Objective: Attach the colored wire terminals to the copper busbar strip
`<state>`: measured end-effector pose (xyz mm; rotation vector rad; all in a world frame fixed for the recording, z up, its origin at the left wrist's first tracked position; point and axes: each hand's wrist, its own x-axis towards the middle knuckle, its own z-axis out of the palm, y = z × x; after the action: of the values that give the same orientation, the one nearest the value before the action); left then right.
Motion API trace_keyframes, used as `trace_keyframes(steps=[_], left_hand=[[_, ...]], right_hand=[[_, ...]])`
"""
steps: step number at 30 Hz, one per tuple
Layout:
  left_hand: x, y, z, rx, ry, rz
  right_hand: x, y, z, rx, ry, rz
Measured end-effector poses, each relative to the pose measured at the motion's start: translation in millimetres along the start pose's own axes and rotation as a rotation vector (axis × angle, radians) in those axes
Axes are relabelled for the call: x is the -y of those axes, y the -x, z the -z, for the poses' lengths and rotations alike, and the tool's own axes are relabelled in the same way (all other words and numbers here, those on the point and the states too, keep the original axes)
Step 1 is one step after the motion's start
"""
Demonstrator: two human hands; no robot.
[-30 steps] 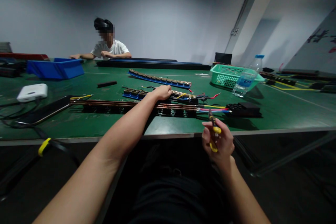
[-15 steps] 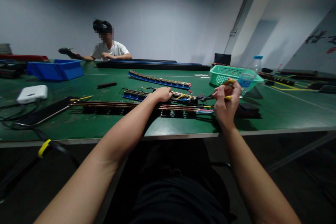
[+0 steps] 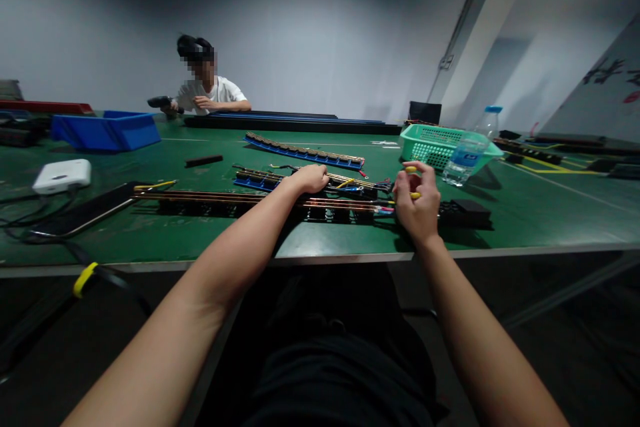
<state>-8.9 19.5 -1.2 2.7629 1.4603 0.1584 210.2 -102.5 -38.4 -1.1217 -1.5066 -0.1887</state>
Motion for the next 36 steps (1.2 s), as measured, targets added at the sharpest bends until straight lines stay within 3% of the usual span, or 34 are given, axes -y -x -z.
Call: trace_keyframes(steps=[3, 9, 11, 14, 19, 22, 24, 27, 31, 34, 36], left_hand=[[0, -1, -0.3, 0.003, 0.0, -0.004], [2, -2, -1.7, -0.011, 0.03, -0.027], [2, -1, -1.7, -0.012, 0.036, -0.021], [2, 0, -1.8, -0.014, 0.015, -0.02], [1, 2, 0.5, -0.054, -0.015, -0.028], [-2, 6, 14.7, -0.139, -0.013, 0.048], [-6, 13, 33.5, -0.177, 0.008, 0.125], [-12, 38, 69.8, -0.187, 0.018, 0.161], [-24, 100, 104.0, -0.107, 0.114, 0.019], [-35, 156, 92.3, -0.053, 0.358, -0.238], [-41, 186, 58.9, 0.157, 0.625, -0.514]], right_hand=[[1, -2, 1, -0.246, -0.224, -0.086], [29, 3, -4, -0.44, -0.436, 0.126], [44, 2, -10, -0.397, -0.484, 0.125], [59, -7, -22, -0.215, -0.591, 0.031], [53, -24, -48, -0.011, -0.696, -0.032], [42, -26, -57, 0.083, -0.664, -0.063], [38, -22, -58, 0.138, -0.592, -0.03], [37, -11, -53, 0.219, -0.419, 0.135], [43, 0, -51, 0.37, -0.264, 0.394], [47, 0, -54, 0.309, -0.257, 0.332], [50, -4, -55, 0.157, -0.333, 0.156]])
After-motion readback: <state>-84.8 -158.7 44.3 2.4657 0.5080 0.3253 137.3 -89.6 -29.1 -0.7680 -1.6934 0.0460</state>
